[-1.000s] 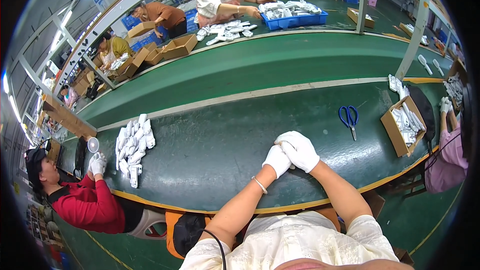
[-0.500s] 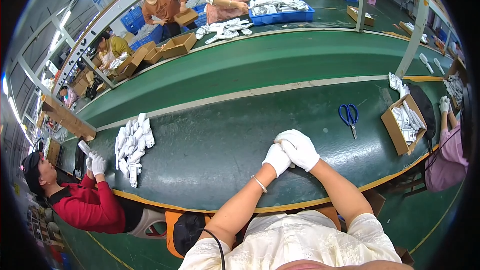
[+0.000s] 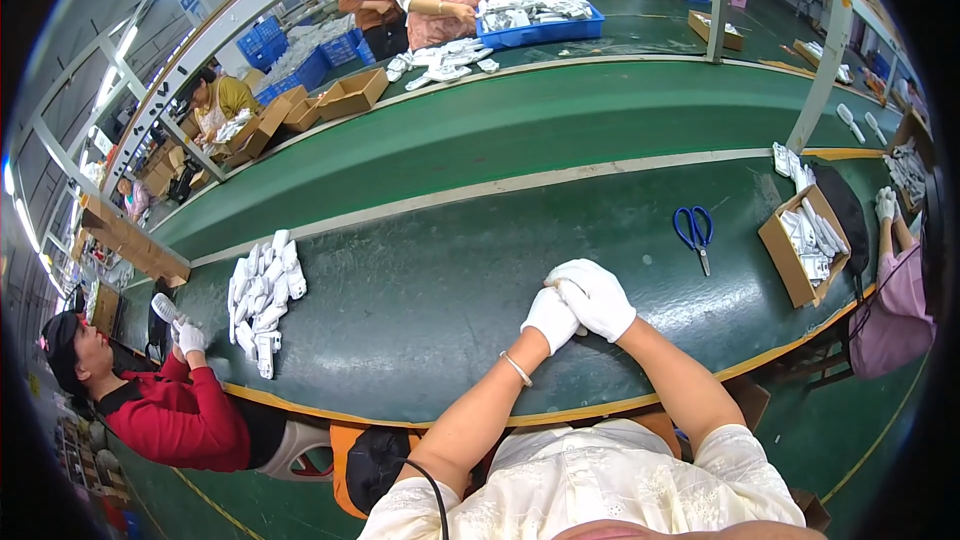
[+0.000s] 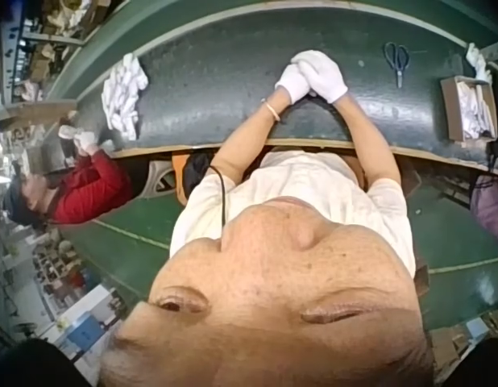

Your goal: The person puts on gloves, tests and assembles handheld fans by fitting components and plastic casings together, and rests their hands on the table.

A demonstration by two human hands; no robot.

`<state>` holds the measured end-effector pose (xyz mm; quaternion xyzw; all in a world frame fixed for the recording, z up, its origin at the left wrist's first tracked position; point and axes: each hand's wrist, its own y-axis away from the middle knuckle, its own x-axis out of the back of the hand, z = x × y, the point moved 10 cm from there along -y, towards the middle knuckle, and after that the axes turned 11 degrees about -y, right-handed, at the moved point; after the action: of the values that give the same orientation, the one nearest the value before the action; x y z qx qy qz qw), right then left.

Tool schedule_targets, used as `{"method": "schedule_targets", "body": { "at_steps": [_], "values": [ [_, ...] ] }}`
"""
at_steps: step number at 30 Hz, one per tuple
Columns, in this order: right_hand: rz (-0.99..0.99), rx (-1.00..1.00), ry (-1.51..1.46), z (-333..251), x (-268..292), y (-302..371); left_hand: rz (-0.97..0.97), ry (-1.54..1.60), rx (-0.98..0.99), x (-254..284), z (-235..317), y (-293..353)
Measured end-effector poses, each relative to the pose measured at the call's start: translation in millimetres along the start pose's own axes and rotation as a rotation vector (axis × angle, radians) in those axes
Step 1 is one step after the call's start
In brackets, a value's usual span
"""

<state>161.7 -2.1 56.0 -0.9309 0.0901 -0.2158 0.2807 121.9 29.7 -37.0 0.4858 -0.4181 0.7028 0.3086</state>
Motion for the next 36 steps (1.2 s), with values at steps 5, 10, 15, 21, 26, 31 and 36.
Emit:
{"method": "schedule_targets", "body": {
  "at_steps": [5, 10, 15, 21, 26, 31, 36],
  "values": [
    [0.004, -0.005, 0.002, -1, 0, -1, 0.077, -0.099, -0.047, 4, 4, 3],
    [-0.01, 0.0, 0.012, 0, 0, -1, 0.043, -0.067, -0.009, 5, 3, 1],
    [-0.019, 0.015, 0.016, 0, -2, -1, 0.099, -0.04, -0.016, 3, -1, 4],
    [-0.014, 0.016, 0.019, 0, 0, 0, 0.125, -0.046, -0.034, 2, 0, 2],
    [-0.001, 0.018, 0.008, 1, -2, 0, 0.175, -0.108, -0.081, 9, 4, 5],
    [-0.006, -0.11, -0.075, 8, 0, -1, -0.285, 0.34, 0.254, -16, -14, 5],
    [-0.025, -0.428, -0.321, 41, 2, 6, 0.094, 0.516, 0.28, 36, -4, 5]
  ]
}}
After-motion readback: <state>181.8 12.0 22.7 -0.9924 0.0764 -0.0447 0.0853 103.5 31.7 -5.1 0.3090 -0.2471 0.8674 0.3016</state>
